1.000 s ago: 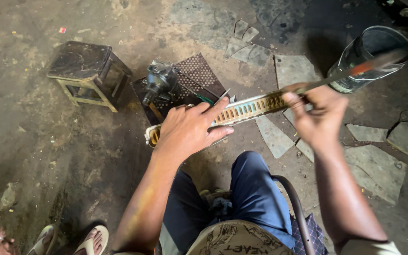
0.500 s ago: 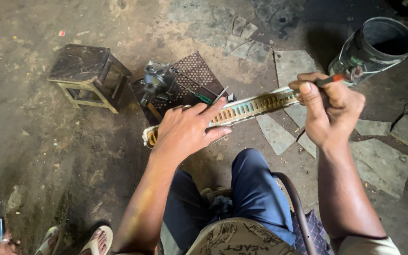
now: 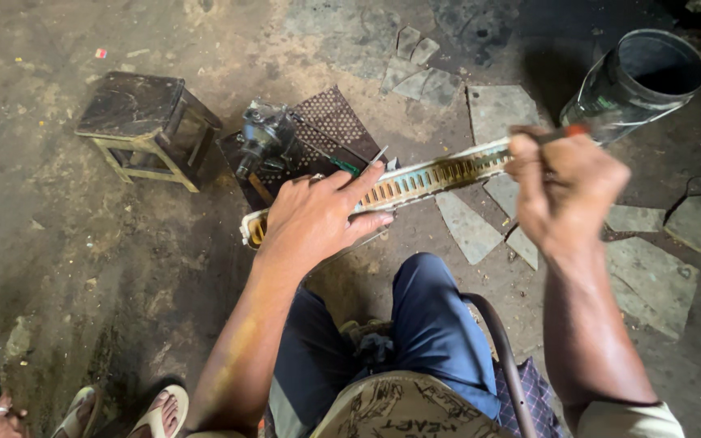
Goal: The person uses a brush to clean the fins of a radiator core held on a stand. They repeatedly scrub the radiator fins with the brush, occasionally adjusting the radiator's position.
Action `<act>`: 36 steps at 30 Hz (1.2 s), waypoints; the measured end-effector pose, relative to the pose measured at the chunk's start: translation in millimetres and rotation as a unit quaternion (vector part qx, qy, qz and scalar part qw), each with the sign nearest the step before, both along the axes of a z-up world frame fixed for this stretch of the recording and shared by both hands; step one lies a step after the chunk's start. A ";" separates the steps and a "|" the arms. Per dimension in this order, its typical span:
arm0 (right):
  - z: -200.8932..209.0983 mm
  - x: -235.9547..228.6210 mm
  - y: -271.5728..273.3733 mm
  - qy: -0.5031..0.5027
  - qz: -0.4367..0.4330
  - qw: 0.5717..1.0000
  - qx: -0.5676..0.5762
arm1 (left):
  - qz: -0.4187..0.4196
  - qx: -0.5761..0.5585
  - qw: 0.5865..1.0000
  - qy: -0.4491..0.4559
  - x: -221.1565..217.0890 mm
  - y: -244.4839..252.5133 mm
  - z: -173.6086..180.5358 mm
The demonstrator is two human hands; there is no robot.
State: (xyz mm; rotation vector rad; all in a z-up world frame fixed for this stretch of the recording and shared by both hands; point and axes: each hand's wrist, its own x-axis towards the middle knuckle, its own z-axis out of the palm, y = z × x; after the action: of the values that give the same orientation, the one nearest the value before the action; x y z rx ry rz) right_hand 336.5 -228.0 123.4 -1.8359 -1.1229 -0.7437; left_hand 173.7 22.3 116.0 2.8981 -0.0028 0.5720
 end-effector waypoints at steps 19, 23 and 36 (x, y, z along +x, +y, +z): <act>-37.0 -20.7 7.8 0.007 -0.088 0.996 0.006 | -0.006 0.005 1.000 -0.011 -1.8 2.3 -4.7; -28.8 -8.0 15.5 -0.021 -0.062 0.998 0.011 | -0.007 -0.008 1.000 -0.005 0.1 6.1 -3.8; 38.9 -15.5 -11.9 -0.050 -0.029 0.998 0.038 | -0.006 -0.006 1.000 -0.005 1.6 8.0 1.0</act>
State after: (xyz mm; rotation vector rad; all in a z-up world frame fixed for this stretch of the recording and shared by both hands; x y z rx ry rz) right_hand 321.0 -240.0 162.4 -1.7912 -1.0925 -0.9089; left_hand 175.3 30.4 117.0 2.8818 -0.0185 0.5827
